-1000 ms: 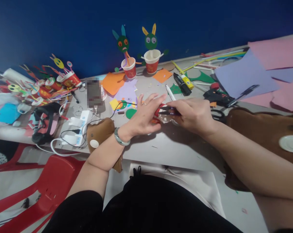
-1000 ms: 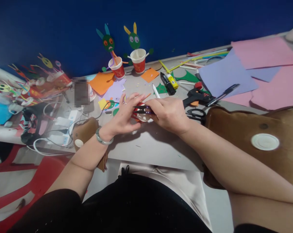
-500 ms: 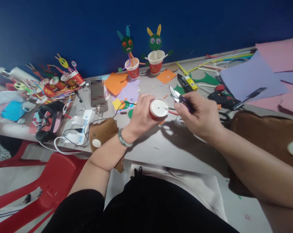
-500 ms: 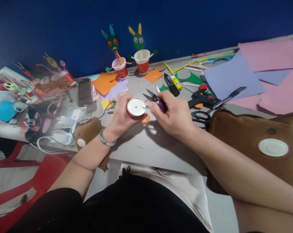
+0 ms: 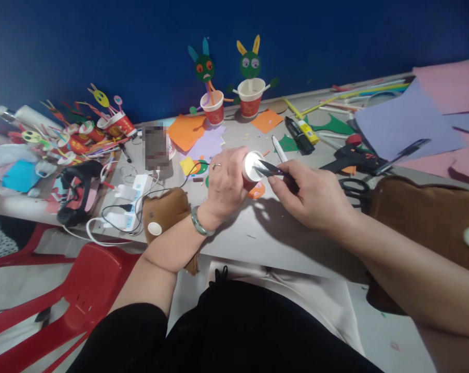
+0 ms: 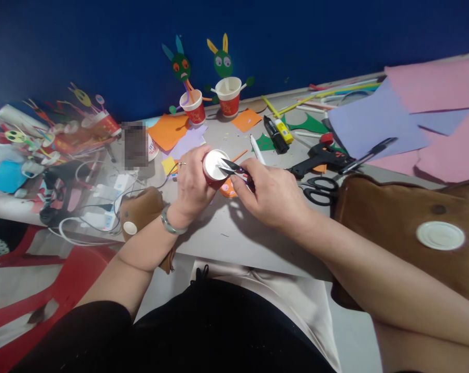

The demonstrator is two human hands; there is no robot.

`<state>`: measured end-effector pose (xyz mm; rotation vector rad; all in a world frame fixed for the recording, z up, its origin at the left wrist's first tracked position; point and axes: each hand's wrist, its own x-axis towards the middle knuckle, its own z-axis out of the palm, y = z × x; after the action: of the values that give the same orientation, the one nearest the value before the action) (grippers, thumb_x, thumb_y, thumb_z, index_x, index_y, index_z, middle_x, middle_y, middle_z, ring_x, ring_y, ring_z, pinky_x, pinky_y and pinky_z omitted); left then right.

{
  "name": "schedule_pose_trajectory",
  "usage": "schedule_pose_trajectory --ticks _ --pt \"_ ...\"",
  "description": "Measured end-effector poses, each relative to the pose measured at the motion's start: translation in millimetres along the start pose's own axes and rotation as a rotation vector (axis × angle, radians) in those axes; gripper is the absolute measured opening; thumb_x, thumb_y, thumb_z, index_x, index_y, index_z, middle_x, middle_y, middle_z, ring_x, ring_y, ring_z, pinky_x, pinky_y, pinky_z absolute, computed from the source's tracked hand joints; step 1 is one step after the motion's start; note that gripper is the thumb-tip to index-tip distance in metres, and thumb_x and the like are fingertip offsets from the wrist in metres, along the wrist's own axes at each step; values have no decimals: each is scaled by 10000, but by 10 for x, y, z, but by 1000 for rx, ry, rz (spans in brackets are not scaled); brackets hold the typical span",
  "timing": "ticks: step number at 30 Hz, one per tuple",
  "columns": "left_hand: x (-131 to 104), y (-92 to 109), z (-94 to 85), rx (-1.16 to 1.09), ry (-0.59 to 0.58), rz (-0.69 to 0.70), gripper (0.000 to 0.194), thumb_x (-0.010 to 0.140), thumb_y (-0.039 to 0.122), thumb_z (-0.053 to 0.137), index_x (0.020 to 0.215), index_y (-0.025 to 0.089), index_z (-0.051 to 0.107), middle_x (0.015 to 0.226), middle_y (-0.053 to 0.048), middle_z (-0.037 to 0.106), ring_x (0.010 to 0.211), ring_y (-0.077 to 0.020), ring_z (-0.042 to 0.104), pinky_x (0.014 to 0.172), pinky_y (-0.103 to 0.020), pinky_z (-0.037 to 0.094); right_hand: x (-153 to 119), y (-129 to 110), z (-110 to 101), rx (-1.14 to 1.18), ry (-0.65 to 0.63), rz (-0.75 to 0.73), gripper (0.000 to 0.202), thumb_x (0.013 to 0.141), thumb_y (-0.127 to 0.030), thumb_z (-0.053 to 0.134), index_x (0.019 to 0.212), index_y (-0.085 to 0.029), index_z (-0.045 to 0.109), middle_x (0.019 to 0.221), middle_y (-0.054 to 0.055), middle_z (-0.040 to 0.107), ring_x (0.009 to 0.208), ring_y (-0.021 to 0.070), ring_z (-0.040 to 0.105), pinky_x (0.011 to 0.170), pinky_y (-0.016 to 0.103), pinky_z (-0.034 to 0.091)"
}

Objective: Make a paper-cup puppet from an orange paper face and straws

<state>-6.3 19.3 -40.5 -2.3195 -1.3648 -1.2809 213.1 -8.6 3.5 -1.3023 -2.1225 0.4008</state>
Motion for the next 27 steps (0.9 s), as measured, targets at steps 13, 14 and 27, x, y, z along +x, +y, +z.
schedule_pose_trajectory --ticks 13,14,27 --pt "-39 -27 13 -70 -53 -52 746 1060 788 468 1531 216 552 1414 -210 713 1314 -355 690 1140 -557 550 -39 -38 13 25 -16 6 342 1095 -501 533 1061 -208 705 641 69 617 563 270 595 595 398 393" --pt "-35 -24 11 -64 -39 -42 742 1066 787 453 1522 210 554 1407 -210 716 1308 -352 693 1141 -552 549 -38 -38 8 31 -17 8 338 1095 -506 535 1058 -216 704 636 63 606 564 265 589 598 394 386" --pt "-6 -65 16 25 23 49 739 1081 820 384 1394 193 615 1351 -191 747 1321 -327 708 1162 -511 523 42 -53 -145 -79 -98 22 434 1087 -521 460 1064 -179 727 618 58 569 549 236 518 599 353 295"
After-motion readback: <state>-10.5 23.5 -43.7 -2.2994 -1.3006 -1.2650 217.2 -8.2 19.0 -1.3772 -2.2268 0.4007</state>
